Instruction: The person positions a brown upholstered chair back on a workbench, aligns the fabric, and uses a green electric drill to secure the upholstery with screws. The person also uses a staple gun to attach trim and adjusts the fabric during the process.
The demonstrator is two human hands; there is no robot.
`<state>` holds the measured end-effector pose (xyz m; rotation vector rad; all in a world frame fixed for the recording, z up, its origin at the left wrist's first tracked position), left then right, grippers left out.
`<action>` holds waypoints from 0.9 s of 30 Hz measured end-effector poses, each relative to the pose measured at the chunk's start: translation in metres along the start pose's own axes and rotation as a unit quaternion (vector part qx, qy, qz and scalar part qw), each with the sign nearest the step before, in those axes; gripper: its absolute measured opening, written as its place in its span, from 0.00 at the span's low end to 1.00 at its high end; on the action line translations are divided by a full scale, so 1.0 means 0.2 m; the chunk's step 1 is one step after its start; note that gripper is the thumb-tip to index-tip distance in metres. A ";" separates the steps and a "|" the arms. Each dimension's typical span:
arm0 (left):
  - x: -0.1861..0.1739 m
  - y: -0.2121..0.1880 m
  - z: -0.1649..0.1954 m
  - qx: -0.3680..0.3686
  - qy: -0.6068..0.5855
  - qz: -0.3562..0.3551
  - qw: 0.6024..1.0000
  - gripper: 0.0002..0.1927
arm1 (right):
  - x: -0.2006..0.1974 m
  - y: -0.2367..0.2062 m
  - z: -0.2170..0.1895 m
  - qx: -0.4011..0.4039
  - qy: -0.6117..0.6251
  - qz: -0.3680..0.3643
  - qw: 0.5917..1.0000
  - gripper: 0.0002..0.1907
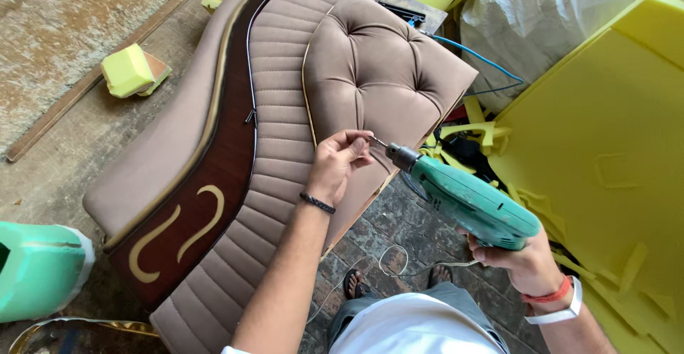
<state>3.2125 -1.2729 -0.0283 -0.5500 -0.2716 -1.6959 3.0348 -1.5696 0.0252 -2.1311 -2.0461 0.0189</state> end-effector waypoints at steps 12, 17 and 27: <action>0.30 0.16 0.01 -0.106 0.043 -0.069 0.991 0.08 | -0.59 0.27 -0.02 0.013 -0.027 -0.082 0.996 0.25; 0.39 0.25 -0.05 -0.179 0.129 -0.104 0.970 0.07 | -0.88 0.39 -0.05 0.060 -0.114 -0.165 0.978 0.22; 0.50 0.34 -0.19 -0.238 0.081 -0.144 0.957 0.08 | -0.91 0.38 -0.13 0.002 -0.226 -0.363 0.904 0.42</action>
Point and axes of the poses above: each hand's wrist, its own y-axis towards the middle knuckle, its own x-axis out of the palm, z = x × y, the point moved 1 cm from there along y, towards the middle knuckle, and after that the axes turned 4 degrees about z, right-handed, at the moved point
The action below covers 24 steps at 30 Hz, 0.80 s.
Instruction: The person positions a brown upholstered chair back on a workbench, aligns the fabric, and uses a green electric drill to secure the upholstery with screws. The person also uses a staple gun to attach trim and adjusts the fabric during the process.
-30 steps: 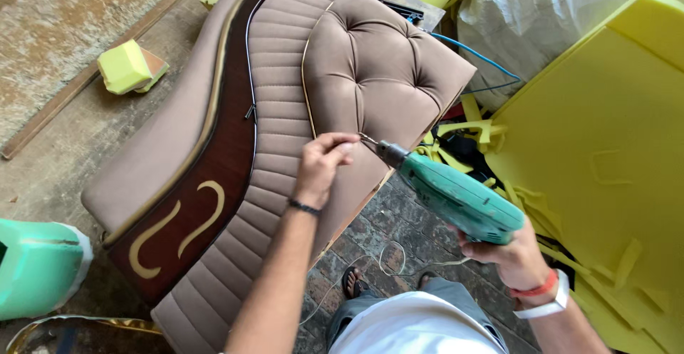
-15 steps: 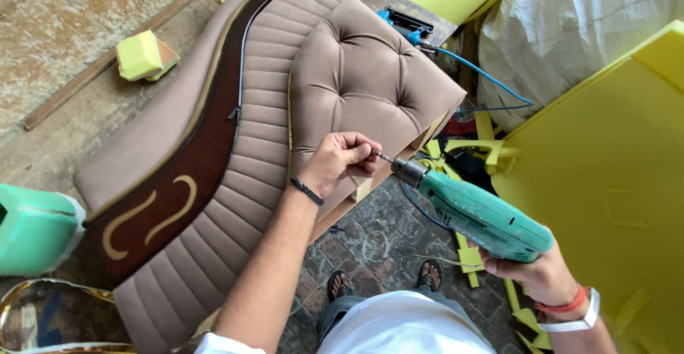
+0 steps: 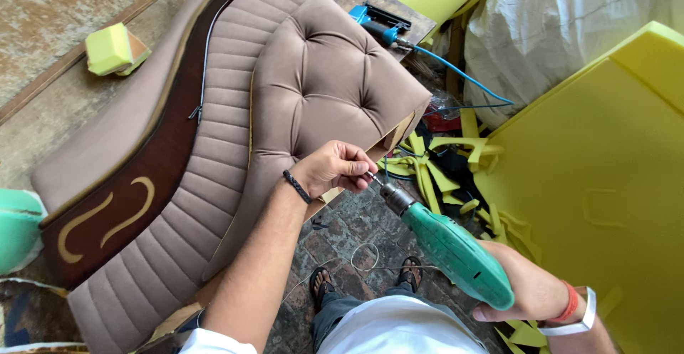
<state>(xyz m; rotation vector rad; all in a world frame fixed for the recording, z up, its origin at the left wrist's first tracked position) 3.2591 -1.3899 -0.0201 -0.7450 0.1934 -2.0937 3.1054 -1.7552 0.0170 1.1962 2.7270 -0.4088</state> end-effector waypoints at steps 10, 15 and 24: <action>0.02 0.09 -0.05 0.028 -0.148 -0.025 0.988 0.09 | 0.21 -0.02 0.09 0.101 0.164 0.272 0.943 0.32; 0.10 0.15 -0.08 0.037 -0.222 0.013 0.974 0.11 | 0.28 -0.01 0.06 0.010 0.233 0.375 0.897 0.33; 0.07 0.23 -0.01 0.230 0.417 0.157 0.865 0.10 | 0.21 -0.09 -0.09 0.026 0.168 0.445 0.879 0.32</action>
Point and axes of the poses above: each hand's wrist, its own y-axis towards the middle knuckle, its own x-axis out of the palm, z = x × y, the point moved 1 cm from there along y, towards the middle knuckle, and after that the axes turned 4 degrees about z, right-handed, at the moved point
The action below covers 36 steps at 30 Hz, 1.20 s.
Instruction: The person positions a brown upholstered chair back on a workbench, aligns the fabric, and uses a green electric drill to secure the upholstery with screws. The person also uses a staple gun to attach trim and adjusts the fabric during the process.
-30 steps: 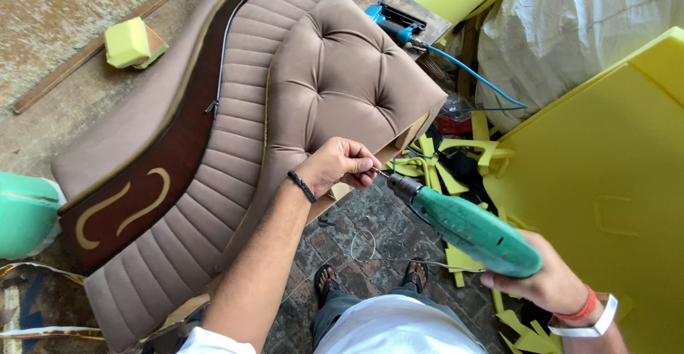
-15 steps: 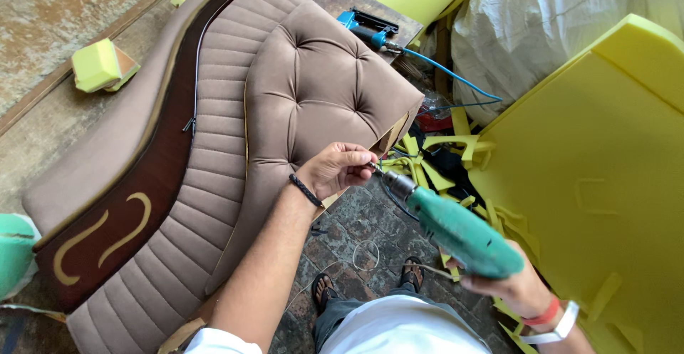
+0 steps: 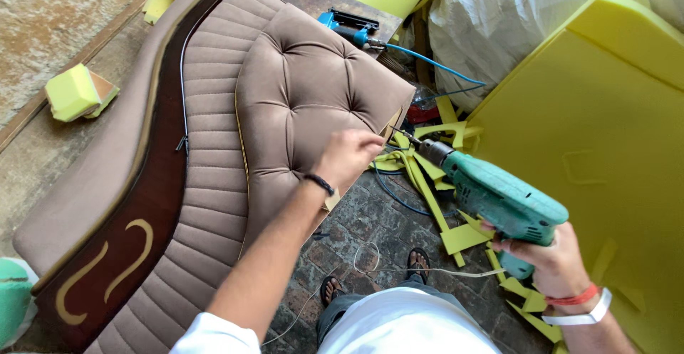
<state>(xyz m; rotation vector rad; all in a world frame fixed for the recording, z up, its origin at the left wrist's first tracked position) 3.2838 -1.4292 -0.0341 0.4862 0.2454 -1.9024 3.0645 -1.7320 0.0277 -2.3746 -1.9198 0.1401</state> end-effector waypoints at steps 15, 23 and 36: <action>-0.14 0.48 -0.13 0.328 0.307 -0.182 0.875 0.08 | 0.01 0.04 -0.06 0.095 -0.167 0.015 0.981 0.22; 0.03 0.53 -0.17 0.323 0.341 -0.172 0.866 0.07 | 0.11 0.16 -0.20 0.125 -0.366 0.027 0.922 0.16; -0.02 0.54 -0.13 0.269 0.296 -0.189 0.897 0.07 | 0.28 0.33 -0.40 0.119 -0.482 -0.017 0.868 0.18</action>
Point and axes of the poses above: each hand's wrist, its own y-axis towards the middle knuckle, its own x-axis out of the palm, z = x × y, the point moved 1 cm from there along y, towards the middle knuckle, and after that the axes turned 4 degrees about z, right-handed, at the moved point
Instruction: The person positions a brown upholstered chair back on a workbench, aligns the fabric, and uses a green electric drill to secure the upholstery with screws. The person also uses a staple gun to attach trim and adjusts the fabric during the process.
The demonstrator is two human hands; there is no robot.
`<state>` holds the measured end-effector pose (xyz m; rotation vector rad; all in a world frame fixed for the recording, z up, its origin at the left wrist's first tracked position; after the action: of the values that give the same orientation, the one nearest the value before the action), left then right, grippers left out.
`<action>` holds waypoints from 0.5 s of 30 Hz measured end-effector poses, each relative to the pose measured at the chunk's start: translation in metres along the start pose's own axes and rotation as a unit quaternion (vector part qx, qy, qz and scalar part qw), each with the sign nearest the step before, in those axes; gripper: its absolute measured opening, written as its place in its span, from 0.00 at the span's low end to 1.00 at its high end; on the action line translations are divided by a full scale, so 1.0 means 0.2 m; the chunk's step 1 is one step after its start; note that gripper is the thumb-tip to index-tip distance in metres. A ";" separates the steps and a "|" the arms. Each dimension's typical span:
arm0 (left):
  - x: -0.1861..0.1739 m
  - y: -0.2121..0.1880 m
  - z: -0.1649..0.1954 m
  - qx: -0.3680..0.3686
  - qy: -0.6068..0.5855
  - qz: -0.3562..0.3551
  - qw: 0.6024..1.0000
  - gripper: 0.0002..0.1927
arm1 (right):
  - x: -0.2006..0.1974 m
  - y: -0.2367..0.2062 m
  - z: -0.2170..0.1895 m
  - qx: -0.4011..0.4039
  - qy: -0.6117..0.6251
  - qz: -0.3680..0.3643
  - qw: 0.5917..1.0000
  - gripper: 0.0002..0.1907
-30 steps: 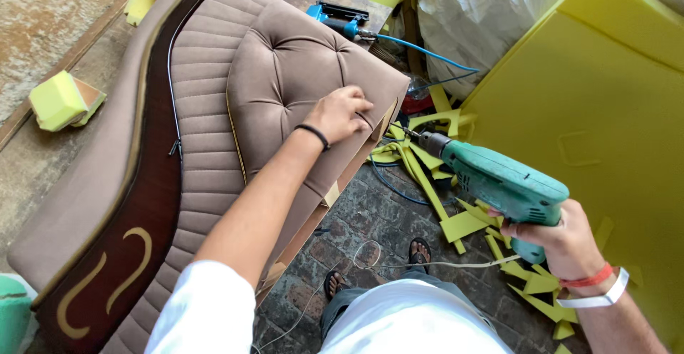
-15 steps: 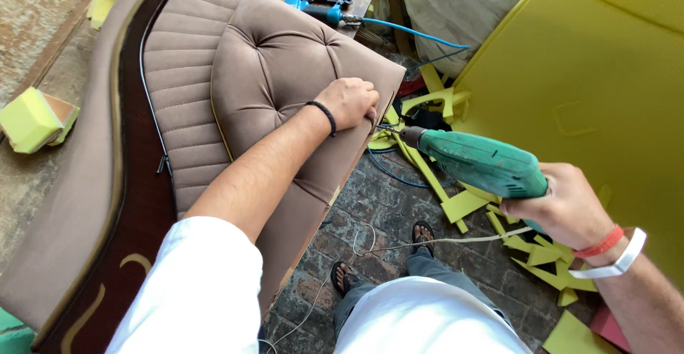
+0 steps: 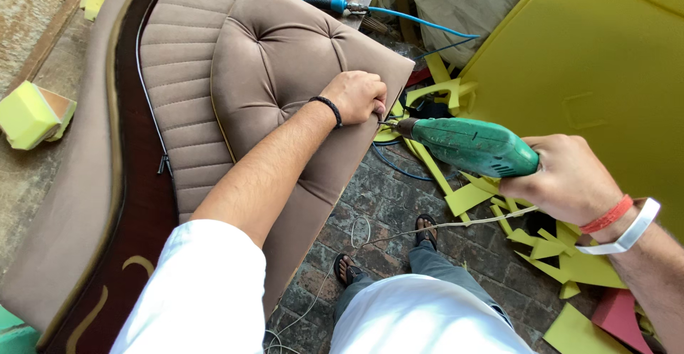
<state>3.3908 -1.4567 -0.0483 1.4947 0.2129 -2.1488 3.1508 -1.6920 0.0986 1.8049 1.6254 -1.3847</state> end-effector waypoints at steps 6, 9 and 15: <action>-0.01 -0.01 -0.01 0.009 -0.004 0.016 1.000 0.08 | 0.01 0.02 0.04 0.001 -0.009 0.005 1.000 0.17; -0.02 -0.01 -0.03 0.003 -0.024 0.016 1.000 0.08 | 0.06 0.02 0.13 0.005 0.037 0.019 0.999 0.17; -0.06 -0.04 -0.02 0.021 -0.048 0.006 0.999 0.02 | 0.21 0.03 0.33 -0.006 0.227 0.015 0.974 0.20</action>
<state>3.3929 -1.4450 -0.0402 1.4070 0.1264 -2.2223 3.1225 -1.7210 0.0313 2.2492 1.7984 -0.9898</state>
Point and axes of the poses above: each hand's wrist, its own y-axis towards the middle knuckle, its own x-axis out of the palm, z = x × y, the point moved 1 cm from there along y, towards the middle knuckle, and after that the axes turned 4 degrees about z, right-handed, at the moved point
